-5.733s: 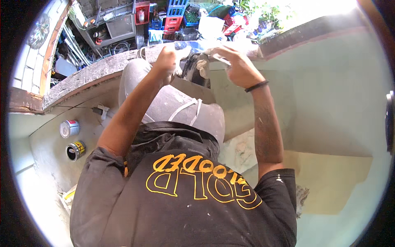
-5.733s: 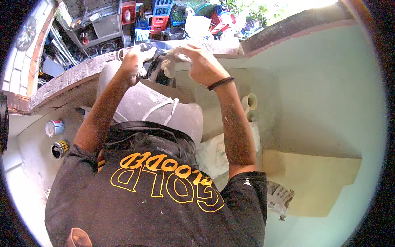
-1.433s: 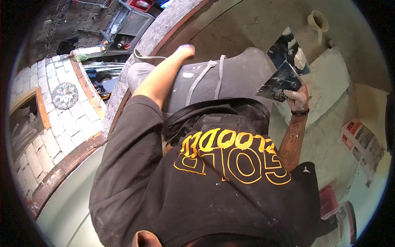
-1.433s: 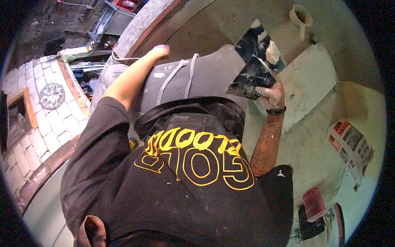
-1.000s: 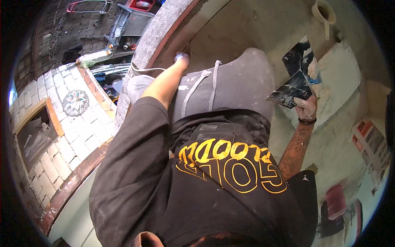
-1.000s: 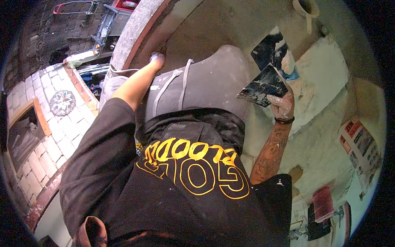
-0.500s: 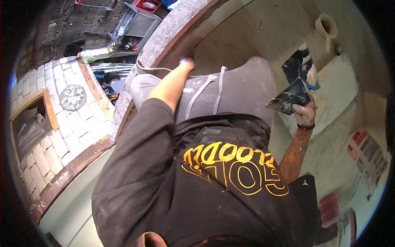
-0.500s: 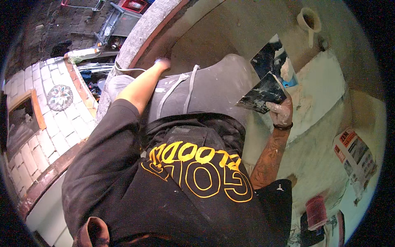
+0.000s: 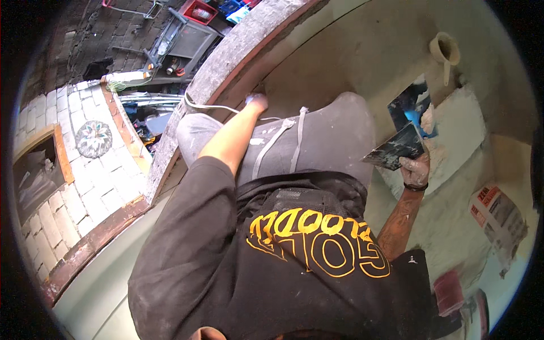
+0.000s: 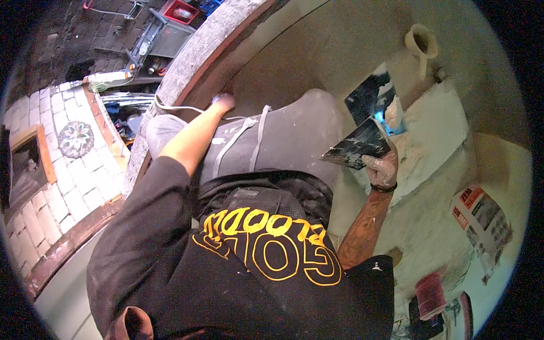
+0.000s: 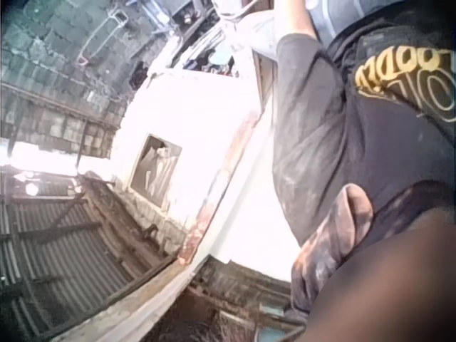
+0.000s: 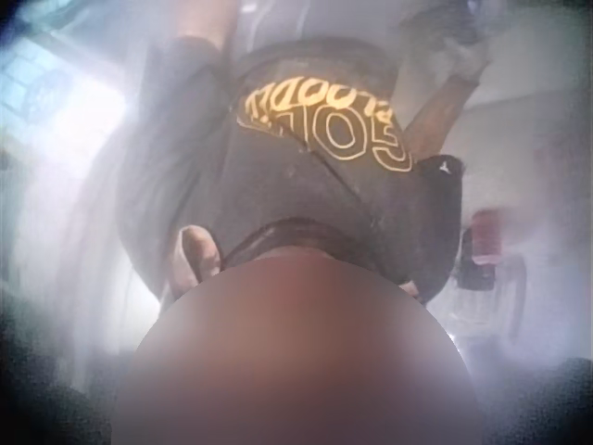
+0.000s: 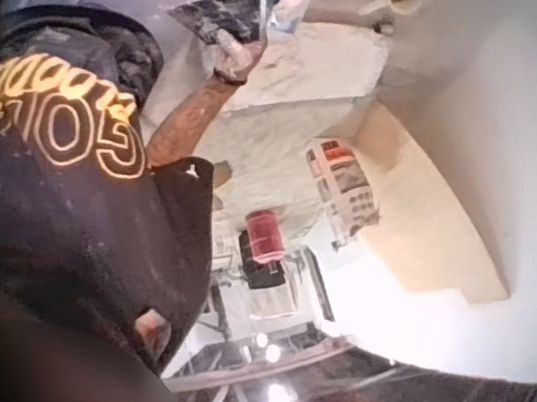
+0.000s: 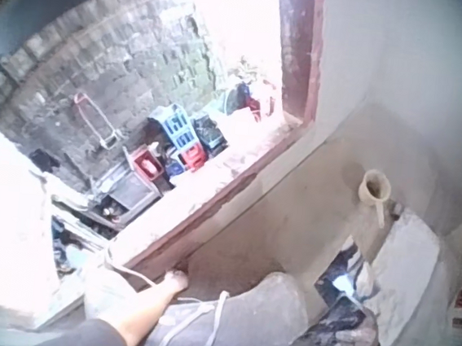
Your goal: The person works plaster between putty knives, scoops plaster from a board, and applies and smooths the mixture along the wall edge.
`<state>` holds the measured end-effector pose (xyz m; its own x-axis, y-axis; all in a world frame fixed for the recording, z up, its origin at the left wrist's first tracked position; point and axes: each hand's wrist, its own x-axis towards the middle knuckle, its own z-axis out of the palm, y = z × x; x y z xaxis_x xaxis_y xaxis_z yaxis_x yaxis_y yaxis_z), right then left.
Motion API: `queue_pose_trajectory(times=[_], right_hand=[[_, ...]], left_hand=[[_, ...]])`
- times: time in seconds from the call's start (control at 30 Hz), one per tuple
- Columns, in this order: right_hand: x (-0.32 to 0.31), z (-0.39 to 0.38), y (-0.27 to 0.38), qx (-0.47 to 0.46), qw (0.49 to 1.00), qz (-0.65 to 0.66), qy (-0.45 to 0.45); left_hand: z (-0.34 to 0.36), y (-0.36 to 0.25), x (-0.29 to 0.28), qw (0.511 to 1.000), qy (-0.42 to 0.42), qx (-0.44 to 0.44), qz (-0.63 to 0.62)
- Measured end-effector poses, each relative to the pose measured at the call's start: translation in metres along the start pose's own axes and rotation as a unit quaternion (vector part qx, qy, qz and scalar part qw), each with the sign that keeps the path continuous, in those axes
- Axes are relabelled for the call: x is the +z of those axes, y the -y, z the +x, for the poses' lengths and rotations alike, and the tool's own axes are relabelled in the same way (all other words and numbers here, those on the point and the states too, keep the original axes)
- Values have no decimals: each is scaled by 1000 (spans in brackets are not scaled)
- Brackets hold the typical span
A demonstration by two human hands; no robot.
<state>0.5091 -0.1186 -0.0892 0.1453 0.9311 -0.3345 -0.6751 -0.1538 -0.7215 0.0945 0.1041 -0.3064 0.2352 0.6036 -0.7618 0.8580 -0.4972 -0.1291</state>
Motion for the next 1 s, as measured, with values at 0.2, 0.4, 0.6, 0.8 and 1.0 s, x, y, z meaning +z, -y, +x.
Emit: queue_pose_trajectory(times=[0.2, 0.4, 0.6, 0.8, 1.0], right_hand=[[10, 2, 8, 17, 1000, -1, 21], [14, 1, 9, -10, 1000, -8, 2], [28, -1, 21, -5, 999, -43, -15], [52, 12, 41, -10, 993, -118, 16], [84, 40, 47, 9, 986, -163, 29]], left_hand=[[-22, -36, -17, 950, 163, 251, -87], [-45, -63, -61, 987, 41, 118, -100], [-94, -24, -146, 979, -120, 149, -65], [-142, 102, -187, 832, -448, 78, -318], [-81, 144, -100, 829, -436, -43, -348]])
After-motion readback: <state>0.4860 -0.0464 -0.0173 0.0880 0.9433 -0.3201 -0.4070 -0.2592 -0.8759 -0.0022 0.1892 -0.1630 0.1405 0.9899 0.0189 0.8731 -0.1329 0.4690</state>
